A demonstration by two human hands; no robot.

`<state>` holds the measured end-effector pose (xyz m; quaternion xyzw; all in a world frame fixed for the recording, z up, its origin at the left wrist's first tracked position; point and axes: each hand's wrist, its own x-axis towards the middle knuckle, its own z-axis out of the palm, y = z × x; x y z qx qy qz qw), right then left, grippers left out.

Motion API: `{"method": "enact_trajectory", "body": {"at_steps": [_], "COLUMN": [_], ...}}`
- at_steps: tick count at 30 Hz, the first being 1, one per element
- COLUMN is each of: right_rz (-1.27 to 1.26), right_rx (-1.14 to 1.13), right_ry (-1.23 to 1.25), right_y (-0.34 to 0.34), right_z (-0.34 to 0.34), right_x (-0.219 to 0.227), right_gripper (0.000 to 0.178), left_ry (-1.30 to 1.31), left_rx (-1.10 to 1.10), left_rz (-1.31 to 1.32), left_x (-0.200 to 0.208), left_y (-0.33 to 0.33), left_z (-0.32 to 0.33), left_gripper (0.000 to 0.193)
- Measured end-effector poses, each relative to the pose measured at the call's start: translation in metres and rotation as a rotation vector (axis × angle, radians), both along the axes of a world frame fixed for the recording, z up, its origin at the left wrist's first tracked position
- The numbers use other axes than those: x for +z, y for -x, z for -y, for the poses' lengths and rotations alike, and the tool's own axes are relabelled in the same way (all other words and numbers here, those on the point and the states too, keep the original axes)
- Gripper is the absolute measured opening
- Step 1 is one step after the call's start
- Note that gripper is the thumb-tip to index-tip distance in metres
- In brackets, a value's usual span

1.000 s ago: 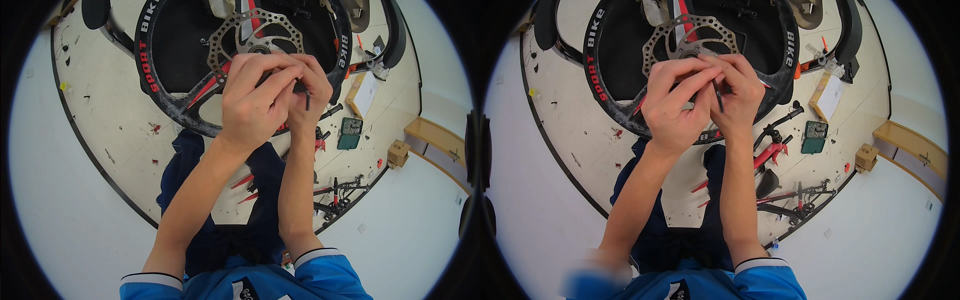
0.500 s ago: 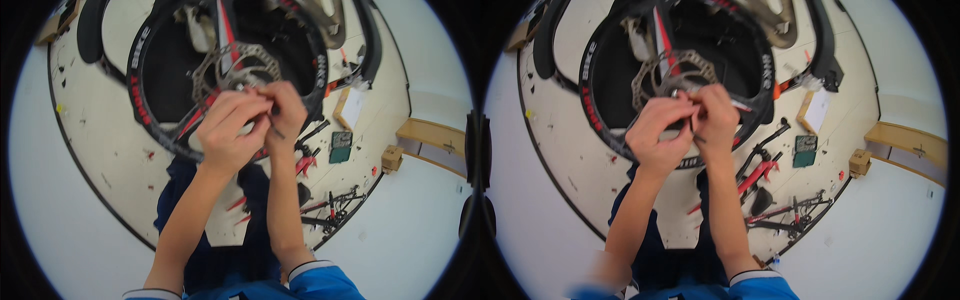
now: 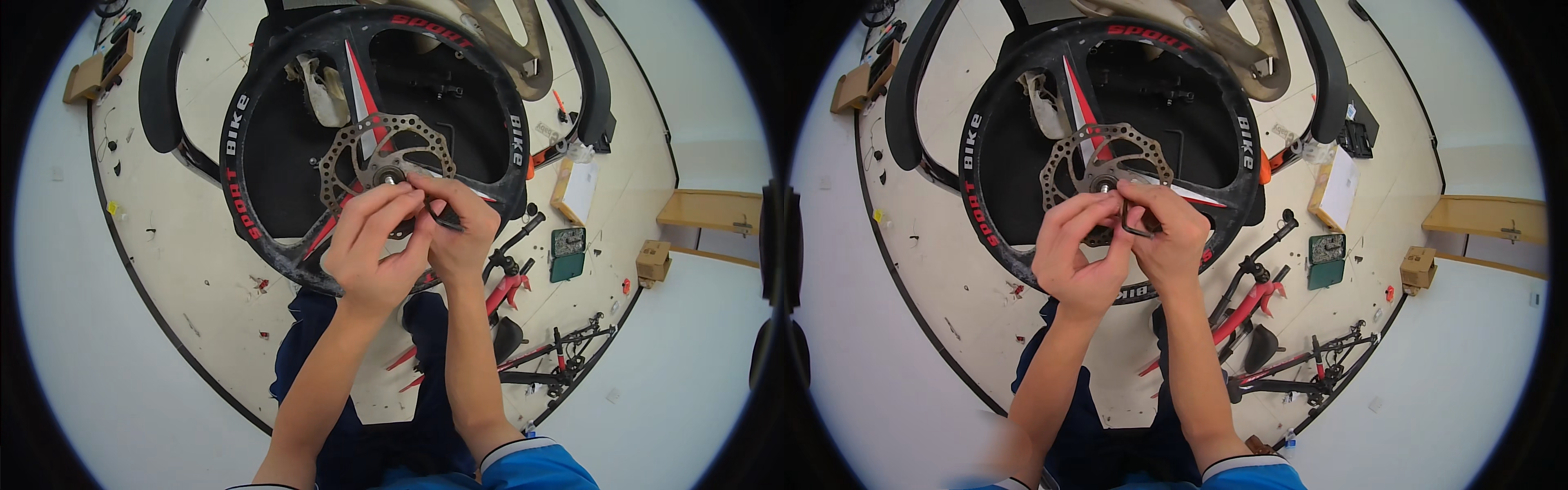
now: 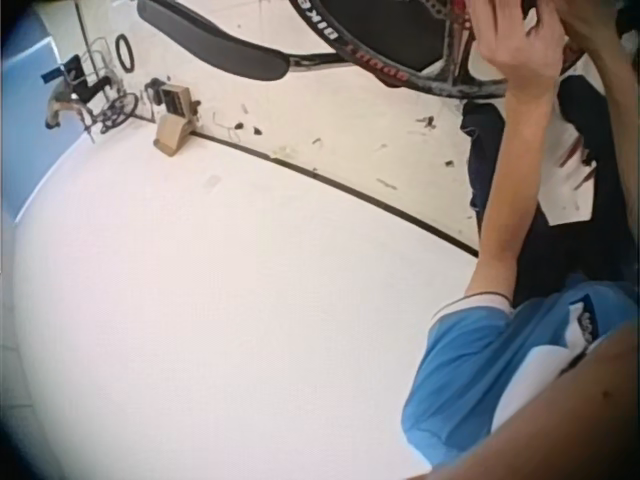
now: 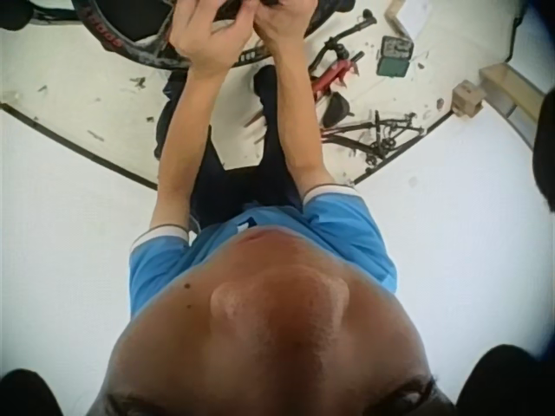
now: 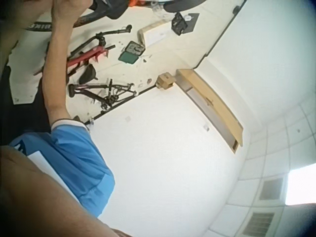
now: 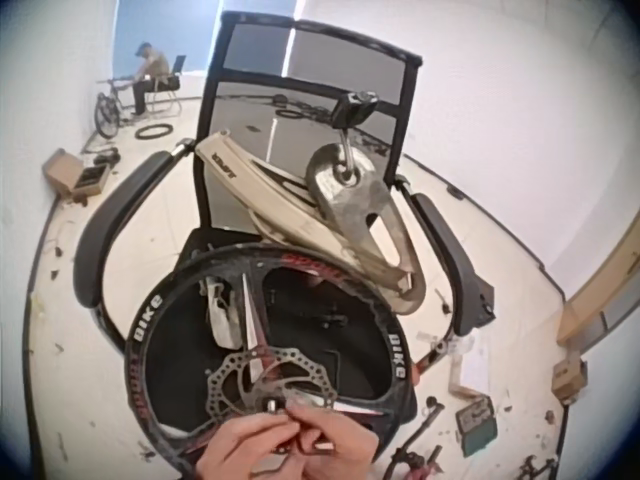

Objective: The person uses an Allen key to tighten bolts on a bicycle wheel's disc brake rotor. They repeatedly adjust the rotor and tighten the bolts while the wheel remains mounted on a stand.

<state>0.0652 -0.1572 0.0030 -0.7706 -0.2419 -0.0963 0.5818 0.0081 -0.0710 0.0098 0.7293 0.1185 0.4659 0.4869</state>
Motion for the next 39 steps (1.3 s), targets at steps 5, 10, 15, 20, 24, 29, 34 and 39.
{"method": "enact_trajectory", "body": {"at_steps": [5, 10, 15, 20, 24, 29, 34, 39], "right_rz": [0.086, 0.113, 0.03, 0.146, 0.06, -0.037, -0.151, -0.059], "right_rx": [0.001, 0.059, 0.042, 0.028, -0.004, 0.07, -0.019, -0.068], "right_ry": [-0.023, 0.004, -0.033, -0.034, -0.063, -0.045, -0.055, -0.01], "right_y": [-0.006, -0.006, 0.001, -0.004, 0.001, 0.004, 0.005, 0.003], "right_z": [0.0, 0.004, 0.007, 0.006, 0.001, 0.004, 0.002, 0.003], "right_x": [-0.009, 0.002, -0.001, -0.004, 0.002, 0.001, 0.0, -0.002], "right_gripper": [0.025, 0.037, 0.033, 0.017, 0.023, 0.031, 0.019, 0.016], "left_ry": [-0.153, -0.271, -0.26, -0.204, -0.154, -0.184, -0.189, 0.248], "left_rx": [-0.137, -0.103, -0.07, -0.079, -0.083, -0.156, -0.072, 0.164], "left_rz": [0.105, 0.045, 0.074, 0.094, 0.07, 0.042, -0.033, -0.301], "left_x": [-0.003, 0.001, -0.002, -0.005, -0.009, -0.003, -0.001, -0.002], "left_y": [-0.002, 0.0, -0.003, -0.001, 0.003, 0.001, 0.009, 0.003], "left_z": [-0.009, -0.01, -0.005, 0.0, -0.002, -0.005, -0.038, -0.053], "left_gripper": [0.027, 0.029, 0.031, 0.033, 0.037, 0.045, 0.043, 0.031]}}
